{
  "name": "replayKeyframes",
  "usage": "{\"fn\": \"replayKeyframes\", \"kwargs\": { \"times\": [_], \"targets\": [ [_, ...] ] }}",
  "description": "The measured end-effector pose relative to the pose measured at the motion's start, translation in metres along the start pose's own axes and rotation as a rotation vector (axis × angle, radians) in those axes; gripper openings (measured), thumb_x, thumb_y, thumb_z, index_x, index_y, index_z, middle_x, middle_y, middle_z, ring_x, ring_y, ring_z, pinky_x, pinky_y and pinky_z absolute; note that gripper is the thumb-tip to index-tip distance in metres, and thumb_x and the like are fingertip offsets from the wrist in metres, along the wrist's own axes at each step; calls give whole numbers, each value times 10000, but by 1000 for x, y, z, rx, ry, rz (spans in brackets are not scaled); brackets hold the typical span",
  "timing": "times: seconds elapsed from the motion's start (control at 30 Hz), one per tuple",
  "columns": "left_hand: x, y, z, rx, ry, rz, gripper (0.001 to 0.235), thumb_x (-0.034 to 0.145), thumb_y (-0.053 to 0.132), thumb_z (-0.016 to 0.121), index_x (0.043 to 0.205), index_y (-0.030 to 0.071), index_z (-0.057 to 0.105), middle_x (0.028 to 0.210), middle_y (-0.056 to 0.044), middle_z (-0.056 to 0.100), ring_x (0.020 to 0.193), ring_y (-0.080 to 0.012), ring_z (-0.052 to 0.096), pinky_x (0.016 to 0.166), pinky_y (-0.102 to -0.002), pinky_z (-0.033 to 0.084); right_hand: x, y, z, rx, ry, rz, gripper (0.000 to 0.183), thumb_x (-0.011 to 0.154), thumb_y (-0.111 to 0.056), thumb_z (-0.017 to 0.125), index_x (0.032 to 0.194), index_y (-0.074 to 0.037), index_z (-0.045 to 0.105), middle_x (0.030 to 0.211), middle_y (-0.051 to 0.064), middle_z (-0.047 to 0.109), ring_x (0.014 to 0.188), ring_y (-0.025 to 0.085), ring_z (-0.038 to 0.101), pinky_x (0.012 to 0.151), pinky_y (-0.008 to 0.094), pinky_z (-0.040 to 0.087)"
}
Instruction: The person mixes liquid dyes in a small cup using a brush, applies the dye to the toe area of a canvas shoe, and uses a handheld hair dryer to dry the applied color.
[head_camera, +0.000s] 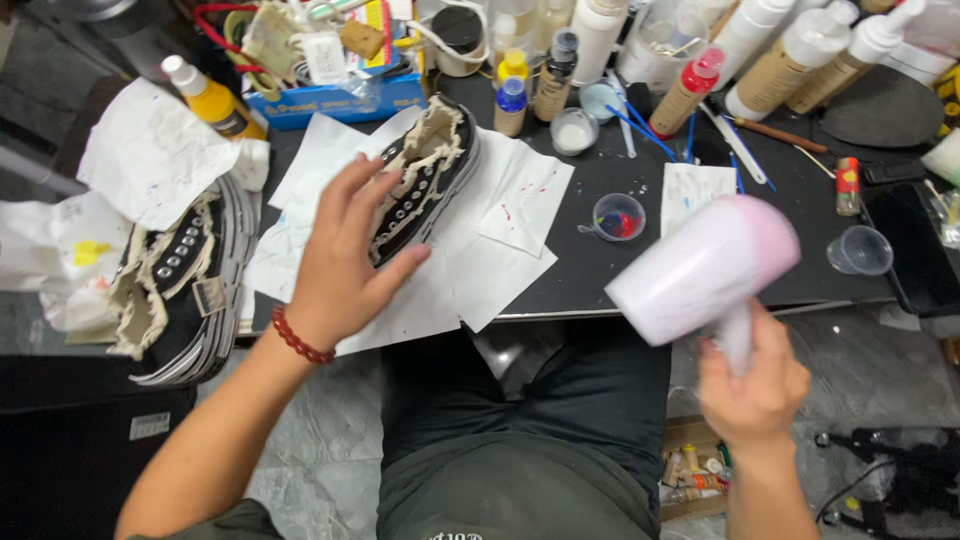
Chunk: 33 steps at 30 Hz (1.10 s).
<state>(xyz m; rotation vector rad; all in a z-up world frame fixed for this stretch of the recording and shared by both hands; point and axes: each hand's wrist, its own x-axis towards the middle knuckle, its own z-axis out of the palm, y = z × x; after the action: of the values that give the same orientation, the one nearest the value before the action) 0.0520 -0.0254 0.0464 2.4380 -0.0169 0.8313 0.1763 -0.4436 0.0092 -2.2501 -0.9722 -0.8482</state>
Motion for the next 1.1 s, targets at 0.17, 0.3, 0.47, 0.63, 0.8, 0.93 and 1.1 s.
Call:
{"fn": "replayKeyframes", "kwargs": {
  "times": [0.17,0.3,0.47,0.63,0.8,0.93,1.1],
  "targets": [
    [-72,42,9,-464,207,-213,706,977,412,700,1525,32,470,1552,-189,529,1477,-371,510,1260,-457,388,32,-56,57,210,-41,-226,554,804,-114,856,1226,57,540,1078,215,707,805,354,714,696,414,566],
    [-112,48,37,-1244,358,-323,808,995,536,663,1561,60,339,1537,-192,487,1462,-333,495,1233,-466,415,35,-96,76,313,-79,-303,533,791,-61,869,1207,54,555,1043,185,680,765,321,692,667,383,556],
    [-149,50,69,-1517,376,-303,834,988,525,667,1555,-12,374,1537,-186,489,1458,-268,488,1237,-432,395,33,-128,86,377,-171,-419,511,744,-1,829,1197,68,601,1062,190,686,760,307,705,663,367,563],
    [-169,44,76,-1608,506,-395,712,992,358,726,1496,-56,438,1427,-184,564,1358,-262,540,1192,-430,408,44,-151,81,541,-341,-416,587,732,-116,869,1218,36,577,1076,190,667,819,339,710,704,366,563],
    [-160,18,56,-1332,555,-377,572,996,294,704,1422,-39,519,1392,-147,607,1340,-231,566,1192,-396,422,94,-147,75,485,-542,-458,567,756,-143,872,1230,-3,595,944,158,709,704,303,691,628,381,526],
    [-141,-12,40,-604,748,-455,455,968,140,736,1355,-21,560,1368,-161,618,1310,-252,603,1158,-409,482,138,-163,86,400,-374,-538,550,872,-143,847,1334,-9,581,1075,170,715,822,293,709,708,360,538],
    [-139,-20,45,-443,780,-517,501,922,59,762,1362,-9,532,1357,-158,624,1302,-259,621,1146,-407,501,161,-196,98,327,-304,-662,529,891,-151,858,1355,-42,630,1154,136,738,867,268,725,735,346,542]
  ]
}}
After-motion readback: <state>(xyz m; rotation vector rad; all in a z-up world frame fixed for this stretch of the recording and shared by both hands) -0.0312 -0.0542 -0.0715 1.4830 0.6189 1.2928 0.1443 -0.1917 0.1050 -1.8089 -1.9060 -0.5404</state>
